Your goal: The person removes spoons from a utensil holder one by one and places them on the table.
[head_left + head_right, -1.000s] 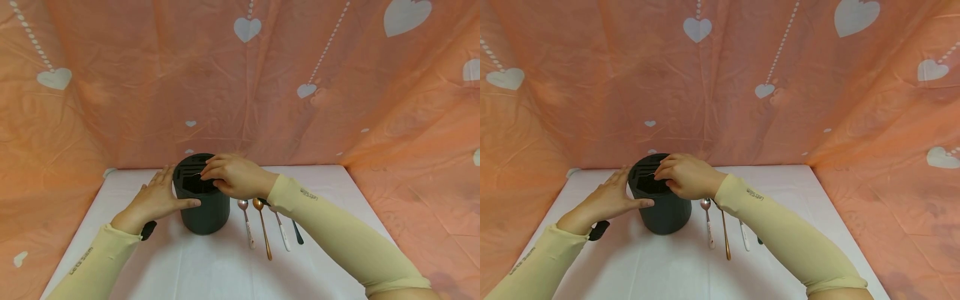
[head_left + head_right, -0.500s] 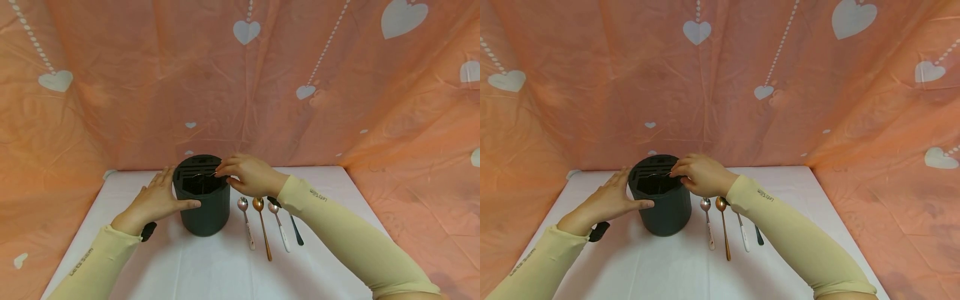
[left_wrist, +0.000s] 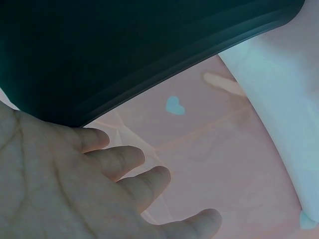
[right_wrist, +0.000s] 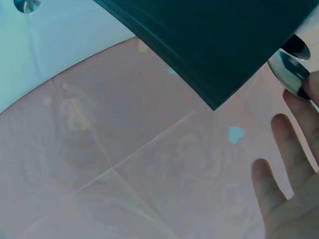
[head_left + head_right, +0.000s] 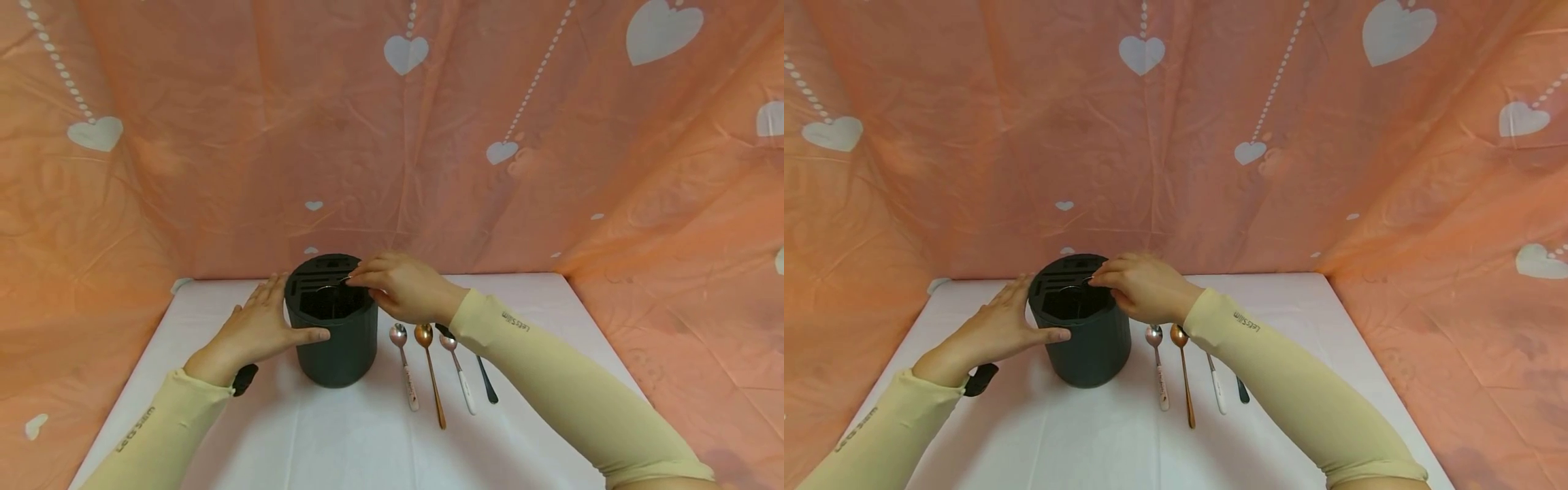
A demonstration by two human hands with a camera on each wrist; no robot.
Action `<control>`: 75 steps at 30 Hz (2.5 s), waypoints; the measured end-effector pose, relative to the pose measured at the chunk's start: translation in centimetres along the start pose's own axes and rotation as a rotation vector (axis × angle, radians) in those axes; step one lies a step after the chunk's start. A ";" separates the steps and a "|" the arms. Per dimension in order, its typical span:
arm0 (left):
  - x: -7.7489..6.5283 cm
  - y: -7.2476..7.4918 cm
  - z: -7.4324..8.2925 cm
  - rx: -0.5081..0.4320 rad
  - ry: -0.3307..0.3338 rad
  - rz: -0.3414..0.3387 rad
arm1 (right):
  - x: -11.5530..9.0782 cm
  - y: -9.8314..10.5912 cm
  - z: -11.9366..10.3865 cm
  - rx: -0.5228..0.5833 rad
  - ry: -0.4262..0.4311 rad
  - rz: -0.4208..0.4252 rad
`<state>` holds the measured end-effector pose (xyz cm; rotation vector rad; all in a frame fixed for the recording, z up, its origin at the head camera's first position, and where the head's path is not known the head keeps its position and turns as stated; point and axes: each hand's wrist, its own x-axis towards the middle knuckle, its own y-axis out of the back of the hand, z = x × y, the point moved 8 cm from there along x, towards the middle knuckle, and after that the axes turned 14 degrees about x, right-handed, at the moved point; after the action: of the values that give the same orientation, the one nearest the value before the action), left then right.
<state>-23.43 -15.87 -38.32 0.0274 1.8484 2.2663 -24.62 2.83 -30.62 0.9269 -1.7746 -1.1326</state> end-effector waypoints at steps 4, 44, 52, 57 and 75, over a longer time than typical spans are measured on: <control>0.0 -0.1 0.0 -0.003 -0.002 0.002 | -0.2 0.5 -0.2 -0.014 0.042 0.067; -0.1 0.1 -0.1 -0.016 0.004 0.019 | -1.3 5.2 -1.0 -0.085 0.170 0.555; -0.1 0.0 0.0 -0.006 -0.001 0.019 | -1.4 5.5 -0.9 -0.075 0.171 0.576; -0.1 0.0 0.0 -0.014 0.010 0.010 | -1.5 7.0 -0.9 -0.012 0.186 0.663; 0.0 -0.2 0.0 -0.012 0.003 0.008 | -8.0 11.9 4.0 0.128 -0.151 0.800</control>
<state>-23.36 -15.84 -38.49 0.0292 1.8396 2.2835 -26.87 15.11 -22.54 0.1364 -2.0695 -0.5776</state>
